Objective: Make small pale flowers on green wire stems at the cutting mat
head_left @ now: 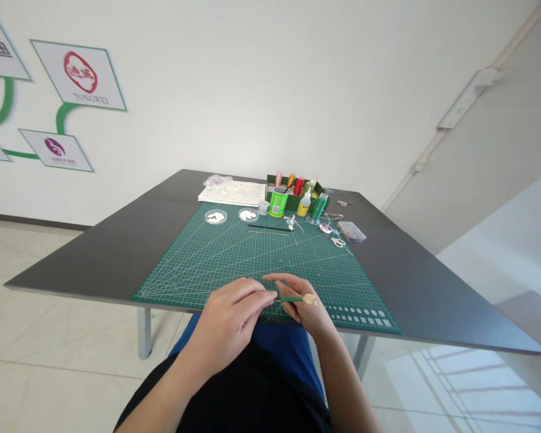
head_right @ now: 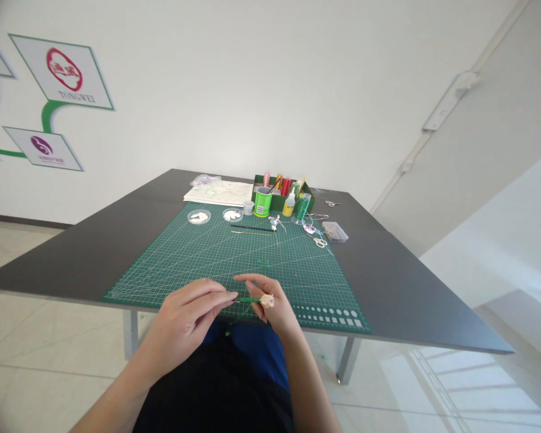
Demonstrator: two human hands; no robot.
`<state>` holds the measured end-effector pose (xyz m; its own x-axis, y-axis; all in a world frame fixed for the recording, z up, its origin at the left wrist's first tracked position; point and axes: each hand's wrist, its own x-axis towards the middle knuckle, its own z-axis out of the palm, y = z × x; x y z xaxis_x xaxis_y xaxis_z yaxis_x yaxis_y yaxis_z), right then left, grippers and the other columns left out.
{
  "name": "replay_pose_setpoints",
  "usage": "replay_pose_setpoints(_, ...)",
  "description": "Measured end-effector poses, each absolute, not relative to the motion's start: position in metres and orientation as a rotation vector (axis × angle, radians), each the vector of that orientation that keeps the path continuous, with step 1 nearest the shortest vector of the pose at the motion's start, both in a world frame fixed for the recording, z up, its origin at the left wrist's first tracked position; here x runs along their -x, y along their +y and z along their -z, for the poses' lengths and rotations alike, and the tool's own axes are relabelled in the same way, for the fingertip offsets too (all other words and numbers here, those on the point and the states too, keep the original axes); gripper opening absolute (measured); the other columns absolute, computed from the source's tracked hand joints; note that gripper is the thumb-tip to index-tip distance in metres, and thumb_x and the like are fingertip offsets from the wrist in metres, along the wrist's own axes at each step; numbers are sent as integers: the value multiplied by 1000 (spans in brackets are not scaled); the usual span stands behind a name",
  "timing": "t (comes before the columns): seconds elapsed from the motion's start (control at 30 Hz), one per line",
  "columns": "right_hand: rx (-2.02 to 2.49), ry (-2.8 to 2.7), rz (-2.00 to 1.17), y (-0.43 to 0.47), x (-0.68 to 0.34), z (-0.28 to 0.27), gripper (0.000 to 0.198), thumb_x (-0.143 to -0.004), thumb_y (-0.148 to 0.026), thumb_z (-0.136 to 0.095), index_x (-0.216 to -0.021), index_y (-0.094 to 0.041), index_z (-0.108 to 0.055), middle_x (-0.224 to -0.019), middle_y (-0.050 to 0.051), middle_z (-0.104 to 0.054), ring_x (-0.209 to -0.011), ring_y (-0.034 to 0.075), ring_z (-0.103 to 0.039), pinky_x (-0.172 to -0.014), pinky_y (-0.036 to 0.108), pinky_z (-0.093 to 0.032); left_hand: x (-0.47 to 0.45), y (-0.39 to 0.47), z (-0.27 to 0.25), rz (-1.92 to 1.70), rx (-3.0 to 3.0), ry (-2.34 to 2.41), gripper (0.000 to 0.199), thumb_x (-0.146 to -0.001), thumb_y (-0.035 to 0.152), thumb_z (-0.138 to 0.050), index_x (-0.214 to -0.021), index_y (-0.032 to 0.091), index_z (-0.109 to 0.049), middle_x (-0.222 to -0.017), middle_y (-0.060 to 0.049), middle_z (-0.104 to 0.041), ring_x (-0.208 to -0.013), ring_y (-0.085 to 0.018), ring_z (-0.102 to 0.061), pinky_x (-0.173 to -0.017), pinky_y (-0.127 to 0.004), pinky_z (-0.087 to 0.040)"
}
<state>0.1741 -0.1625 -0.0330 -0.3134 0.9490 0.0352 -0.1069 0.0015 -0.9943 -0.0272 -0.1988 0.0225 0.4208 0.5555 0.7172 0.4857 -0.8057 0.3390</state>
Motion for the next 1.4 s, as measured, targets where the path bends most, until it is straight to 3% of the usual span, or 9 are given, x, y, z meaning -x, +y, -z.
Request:
replay_pose_setpoints(0.33, 1028, -1400, -1381, -173, -170, 40, 40, -92, -37, -58, -118, -9, -70, -37, -9, -40, -31, 5, -26, -36, 20, -17, 29, -199, -24, -1475, -2510, 967, 19, -97, 12, -57, -108, 19, -71, -96, -5, -72, -86, -13, -68, -76, -24, -54)
replay_pose_setpoints(0.6, 1107, -1490, -1341, -186, -164, 36, 46, -94, -51, -56, -100, -8, -71, -37, -9, -38, -31, 5, -26, -37, 21, -20, 30, -199, -24, -1522, -2481, 1001, 16, -96, 13, -60, -107, 19, -72, -94, -4, -72, -85, -13, -68, -76, -23, -54)
replay_pose_setpoints(0.9, 1081, -1504, -1363, -201, -163, 35, 51, -97, -50, -53, -119, -7, -69, -40, -9, -39, -33, 5, -29, -37, 20, -20, 32, -199, -23, -1539, -2465, 1038, 18, -96, 13, -60, -108, 19, -72, -97, -5, -73, -87, -14, -69, -77, -23, -55)
replay_pose_setpoints(1.4, 1085, -1462, -1502, -217, -160, 42, 54, -94, -57, -57, -117, -10, -70, -39, -9, -39, -32, 5, -28, -36, 19, -19, 30, -198, -23, -1506, -2477, 1057, 20, -97, 14, -59, -111, 20, -72, -94, -4, -72, -84, -12, -67, -75, -23, -54)
